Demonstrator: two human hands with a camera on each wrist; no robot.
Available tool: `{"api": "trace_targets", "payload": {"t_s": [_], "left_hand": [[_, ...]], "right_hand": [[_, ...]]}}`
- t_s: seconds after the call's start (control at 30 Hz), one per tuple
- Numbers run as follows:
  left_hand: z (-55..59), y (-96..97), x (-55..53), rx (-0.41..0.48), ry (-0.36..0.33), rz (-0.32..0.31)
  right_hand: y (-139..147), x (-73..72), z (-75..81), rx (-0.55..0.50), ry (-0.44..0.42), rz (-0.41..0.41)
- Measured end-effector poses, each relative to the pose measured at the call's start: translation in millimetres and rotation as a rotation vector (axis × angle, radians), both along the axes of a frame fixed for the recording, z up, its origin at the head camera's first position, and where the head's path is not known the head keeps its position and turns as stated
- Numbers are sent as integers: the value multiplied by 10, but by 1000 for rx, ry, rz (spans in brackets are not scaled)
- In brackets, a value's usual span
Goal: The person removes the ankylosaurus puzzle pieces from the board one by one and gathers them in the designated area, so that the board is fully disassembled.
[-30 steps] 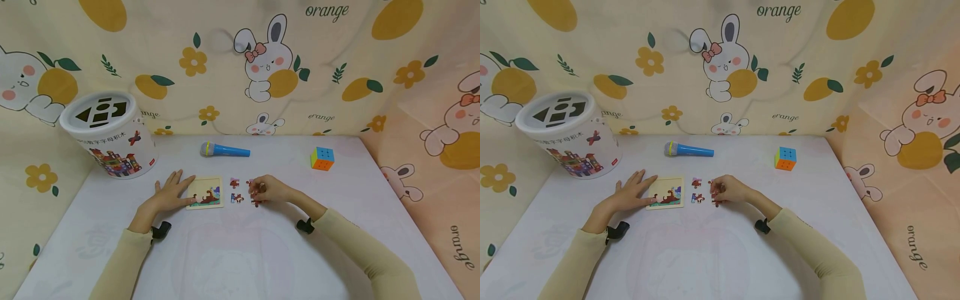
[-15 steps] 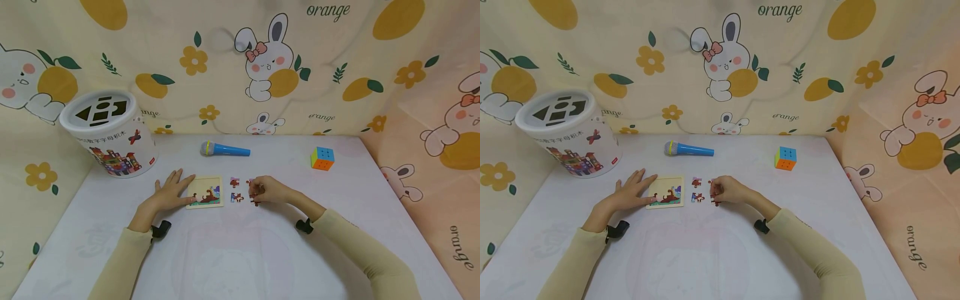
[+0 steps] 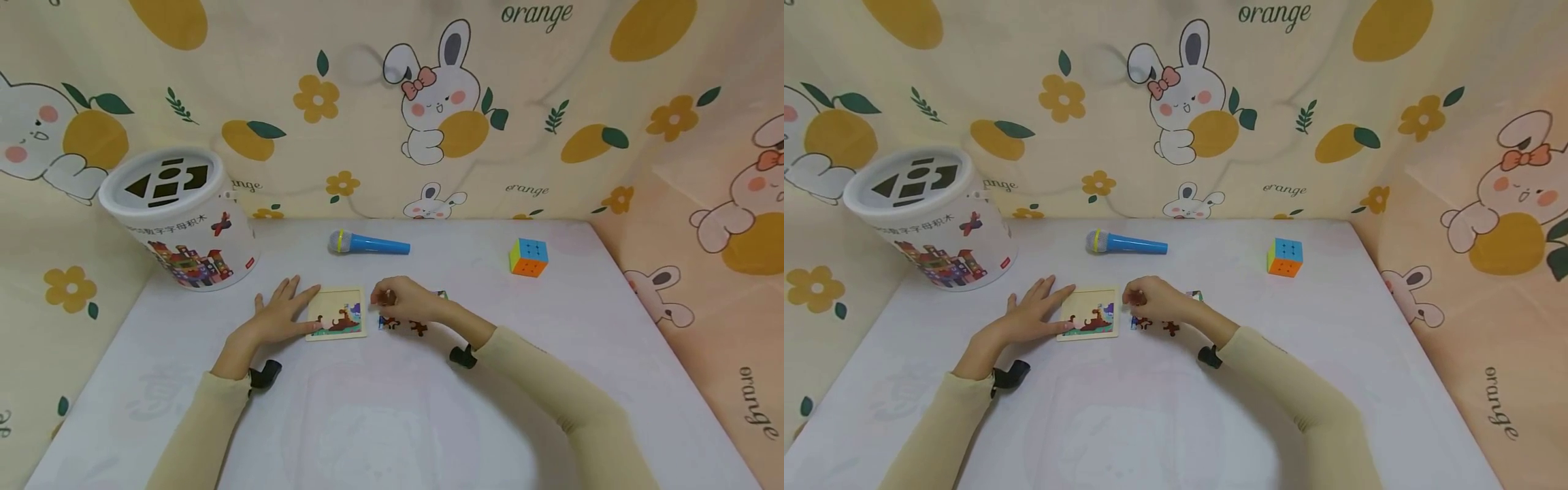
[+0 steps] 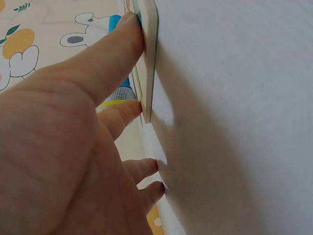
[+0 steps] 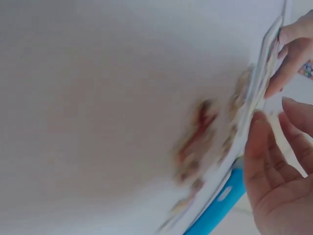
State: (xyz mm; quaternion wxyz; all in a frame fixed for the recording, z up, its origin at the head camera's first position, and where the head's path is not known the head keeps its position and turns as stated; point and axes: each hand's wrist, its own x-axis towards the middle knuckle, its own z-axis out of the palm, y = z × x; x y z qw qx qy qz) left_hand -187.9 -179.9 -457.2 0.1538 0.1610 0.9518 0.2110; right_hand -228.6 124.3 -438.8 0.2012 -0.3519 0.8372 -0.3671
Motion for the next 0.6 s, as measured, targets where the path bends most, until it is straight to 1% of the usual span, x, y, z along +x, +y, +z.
{"api": "trace_targets", "payload": {"t_s": [0.2,0.3,0.5,0.6], "left_hand": [[-2,-2,0,2,-7,-5],[-3,-1,1,3,-11,-4],[-15,-8,-7,3,-4,-5],[-16,-14,-13,-3,0,-3]], "right_hand": [[-332,-38,36,104,46,17],[-463,-35,34,150,84,31],[-585,-12,11,234,177,28],[-604,-6,-2,262,198,22]]}}
